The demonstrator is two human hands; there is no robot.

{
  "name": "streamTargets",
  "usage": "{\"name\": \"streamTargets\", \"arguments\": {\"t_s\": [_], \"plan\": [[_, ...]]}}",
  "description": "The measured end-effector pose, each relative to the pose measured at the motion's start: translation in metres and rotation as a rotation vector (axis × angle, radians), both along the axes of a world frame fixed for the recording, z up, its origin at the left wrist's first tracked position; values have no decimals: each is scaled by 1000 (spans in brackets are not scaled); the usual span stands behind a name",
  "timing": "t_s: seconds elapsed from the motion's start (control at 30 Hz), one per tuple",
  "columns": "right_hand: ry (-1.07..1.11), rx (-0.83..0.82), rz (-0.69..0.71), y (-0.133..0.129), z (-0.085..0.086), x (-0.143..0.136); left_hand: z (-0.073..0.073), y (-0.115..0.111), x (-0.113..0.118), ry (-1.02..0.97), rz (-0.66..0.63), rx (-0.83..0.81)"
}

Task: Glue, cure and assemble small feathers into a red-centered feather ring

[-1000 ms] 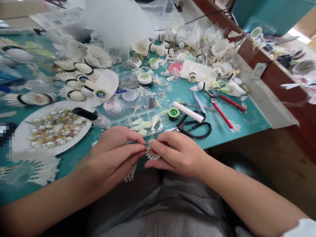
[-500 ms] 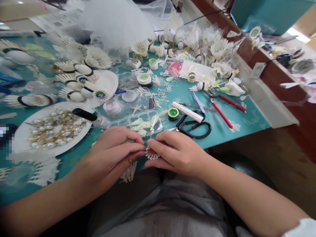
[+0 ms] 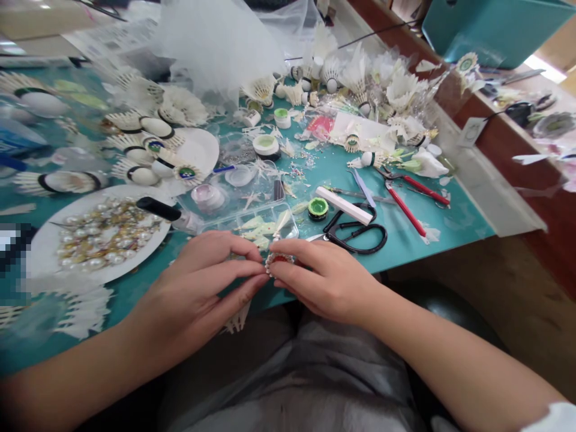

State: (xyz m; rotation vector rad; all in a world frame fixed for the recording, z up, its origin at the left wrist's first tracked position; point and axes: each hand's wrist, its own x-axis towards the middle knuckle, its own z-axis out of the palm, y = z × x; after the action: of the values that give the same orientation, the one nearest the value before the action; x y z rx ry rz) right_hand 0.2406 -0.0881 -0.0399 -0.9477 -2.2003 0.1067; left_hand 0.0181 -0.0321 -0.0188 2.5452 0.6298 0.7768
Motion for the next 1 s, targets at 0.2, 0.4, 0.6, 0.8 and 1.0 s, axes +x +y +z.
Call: {"name": "streamTargets", "arguments": {"t_s": [0.2, 0.4, 0.6, 0.8, 1.0], "plan": [[99, -57, 11, -3, 1, -5, 2, -1, 0, -20, 28, 24], [179, -87, -25, -8, 6, -11, 5, 0, 0, -29, 77, 79], [222, -105, -24, -10, 8, -13, 2, 0, -1, -25, 97, 134], [251, -142, 9, -12, 11, -13, 0, -2, -2, 37, 102, 158], [269, -164, 27, -14, 17, -14, -1, -4, -2, 33, 83, 147]]}}
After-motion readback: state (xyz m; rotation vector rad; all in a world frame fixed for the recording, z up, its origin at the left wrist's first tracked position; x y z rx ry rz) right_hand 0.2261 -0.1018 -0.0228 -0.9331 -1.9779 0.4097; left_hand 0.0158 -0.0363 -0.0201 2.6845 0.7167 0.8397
